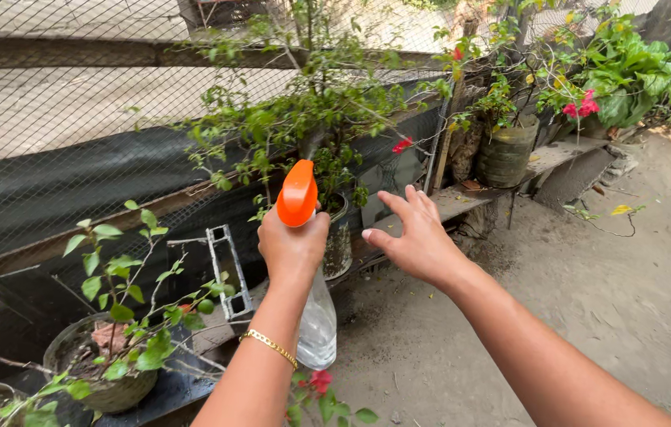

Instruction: The person uses a spray bottle to water several potted plants in an outdoor garden area.

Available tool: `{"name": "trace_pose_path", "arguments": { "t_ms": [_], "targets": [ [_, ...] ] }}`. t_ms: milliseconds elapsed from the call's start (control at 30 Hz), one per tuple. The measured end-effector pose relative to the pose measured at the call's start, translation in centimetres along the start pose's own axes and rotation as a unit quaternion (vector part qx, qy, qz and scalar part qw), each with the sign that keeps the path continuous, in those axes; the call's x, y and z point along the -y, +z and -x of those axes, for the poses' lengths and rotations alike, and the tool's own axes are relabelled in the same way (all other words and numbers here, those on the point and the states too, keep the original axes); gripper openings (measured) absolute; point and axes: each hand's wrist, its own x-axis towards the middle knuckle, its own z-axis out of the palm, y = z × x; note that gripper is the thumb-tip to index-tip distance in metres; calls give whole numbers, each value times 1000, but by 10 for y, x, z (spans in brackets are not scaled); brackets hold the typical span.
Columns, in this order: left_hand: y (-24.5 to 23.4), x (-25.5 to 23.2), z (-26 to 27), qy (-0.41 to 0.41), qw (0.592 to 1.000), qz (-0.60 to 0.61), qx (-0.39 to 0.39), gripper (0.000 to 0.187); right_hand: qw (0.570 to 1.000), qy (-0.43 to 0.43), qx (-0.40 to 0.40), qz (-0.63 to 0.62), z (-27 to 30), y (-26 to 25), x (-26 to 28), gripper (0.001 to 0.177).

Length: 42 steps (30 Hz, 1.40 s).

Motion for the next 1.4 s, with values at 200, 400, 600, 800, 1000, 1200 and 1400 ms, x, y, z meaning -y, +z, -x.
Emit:
{"name": "trace_pose_path", "arguments": {
  "t_ms": [200,400,600,800,1000,1200,1400],
  "targets": [
    [29,-19,13,-30,999,-3,-43,40,998,35,24,-44,-2,-25,-26,80],
    [83,-39,27,48,997,60,-25,45,983,17,97,-154,-3,-54,-39,84],
    [142,-68,41,228,971,66,-26,37,942,-98,122,-297,-8,-76,-54,97],
    [175,-128,60,-33,960,190,203,39,914,-67,55,-395,-8,-100,-88,73],
    [212,-150,76,111,909,232,328,44,899,-137,-60,-412,-12,-123,-146,57],
    [253,-147,69,144,892,113,412,70,897,-134,-199,-371,-13,-147,-208,50],
    [285,-132,51,168,943,31,284,70,900,4,-358,-249,-18,-172,-230,33]
  ]
}}
